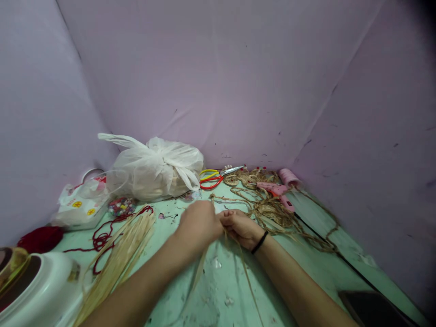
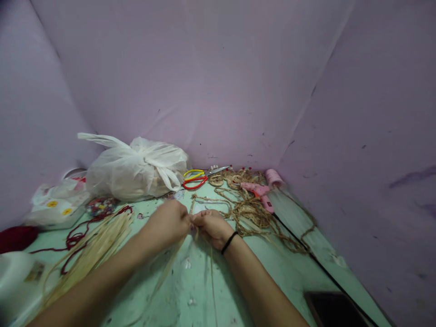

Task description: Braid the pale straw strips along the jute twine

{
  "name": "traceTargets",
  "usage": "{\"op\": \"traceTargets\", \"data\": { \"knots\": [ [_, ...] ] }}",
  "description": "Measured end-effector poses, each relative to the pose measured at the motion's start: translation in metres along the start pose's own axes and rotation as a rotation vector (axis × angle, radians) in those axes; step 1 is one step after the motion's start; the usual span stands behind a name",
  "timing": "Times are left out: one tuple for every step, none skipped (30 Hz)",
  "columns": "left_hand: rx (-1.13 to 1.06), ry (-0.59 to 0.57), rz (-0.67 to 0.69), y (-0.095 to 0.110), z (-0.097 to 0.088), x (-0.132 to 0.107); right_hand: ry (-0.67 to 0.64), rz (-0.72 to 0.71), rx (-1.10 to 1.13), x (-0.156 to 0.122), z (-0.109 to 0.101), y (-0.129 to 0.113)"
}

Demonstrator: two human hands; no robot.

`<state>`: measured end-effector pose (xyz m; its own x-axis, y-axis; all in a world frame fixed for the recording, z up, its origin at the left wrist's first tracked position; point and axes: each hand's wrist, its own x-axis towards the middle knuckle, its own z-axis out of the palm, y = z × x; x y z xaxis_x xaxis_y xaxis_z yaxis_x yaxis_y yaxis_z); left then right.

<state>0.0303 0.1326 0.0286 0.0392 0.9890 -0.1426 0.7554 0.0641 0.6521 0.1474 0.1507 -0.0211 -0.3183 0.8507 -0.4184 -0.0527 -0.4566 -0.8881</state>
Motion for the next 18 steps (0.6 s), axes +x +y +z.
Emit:
{"op": "traceTargets", "data": {
  "knots": [
    [-0.005, 0.054, -0.014, -0.002, -0.007, 0.006, -0.022, 0.015, 0.025, 0.000, -0.001, -0.001],
    [-0.072, 0.011, -0.060, -0.005, -0.012, 0.011, -0.039, 0.025, 0.051, -0.001, -0.001, -0.001],
    [-0.170, -0.067, -0.142, -0.008, -0.014, 0.016, -0.057, 0.028, 0.077, -0.001, -0.002, -0.001],
    [-0.274, -0.175, -0.208, -0.011, -0.015, 0.020, -0.076, 0.028, 0.100, -0.001, -0.003, -0.002],
    [-0.375, -0.293, -0.264, -0.014, -0.013, 0.023, -0.098, 0.024, 0.117, -0.002, -0.003, -0.002],
    [-0.461, -0.394, -0.302, -0.017, -0.010, 0.025, -0.118, 0.018, 0.125, -0.002, -0.004, -0.002],
    [-0.526, -0.473, -0.322, -0.020, -0.006, 0.027, -0.131, 0.013, 0.123, -0.001, -0.005, -0.002],
    [-0.572, -0.522, -0.334, -0.022, -0.002, 0.028, -0.135, 0.012, 0.102, -0.001, -0.006, -0.002],
    [-0.601, -0.537, -0.344, -0.025, 0.001, 0.029, -0.125, 0.009, 0.061, 0.000, -0.007, -0.001],
    [-0.613, -0.532, -0.355, -0.027, 0.004, 0.030, -0.102, -0.005, 0.002, 0.001, -0.007, -0.001],
    [-0.606, -0.511, -0.359, -0.028, 0.006, 0.030, -0.074, -0.032, -0.072, 0.003, -0.008, -0.001],
    [-0.584, -0.480, -0.356, -0.029, 0.008, 0.031, -0.043, -0.066, -0.153, 0.004, -0.008, 0.000],
    [-0.547, -0.445, -0.346, -0.028, 0.008, 0.031, -0.012, -0.100, -0.239, 0.005, -0.008, 0.000],
    [-0.501, -0.408, -0.333, -0.027, 0.008, 0.030, 0.021, -0.134, -0.327, 0.006, -0.008, 0.001],
    [-0.450, -0.376, -0.319, -0.026, 0.008, 0.029, 0.060, -0.169, -0.418, 0.007, -0.007, 0.002],
    [-0.399, -0.347, -0.311, -0.025, 0.007, 0.028, 0.102, -0.204, -0.516, 0.006, -0.007, 0.002],
    [-0.354, -0.322, -0.307, -0.023, 0.007, 0.027, 0.151, -0.237, -0.621, 0.005, -0.006, 0.001],
    [-0.317, -0.304, -0.307, -0.021, 0.007, 0.026, 0.205, -0.267, -0.728, 0.003, -0.005, 0.000]
  ]
}}
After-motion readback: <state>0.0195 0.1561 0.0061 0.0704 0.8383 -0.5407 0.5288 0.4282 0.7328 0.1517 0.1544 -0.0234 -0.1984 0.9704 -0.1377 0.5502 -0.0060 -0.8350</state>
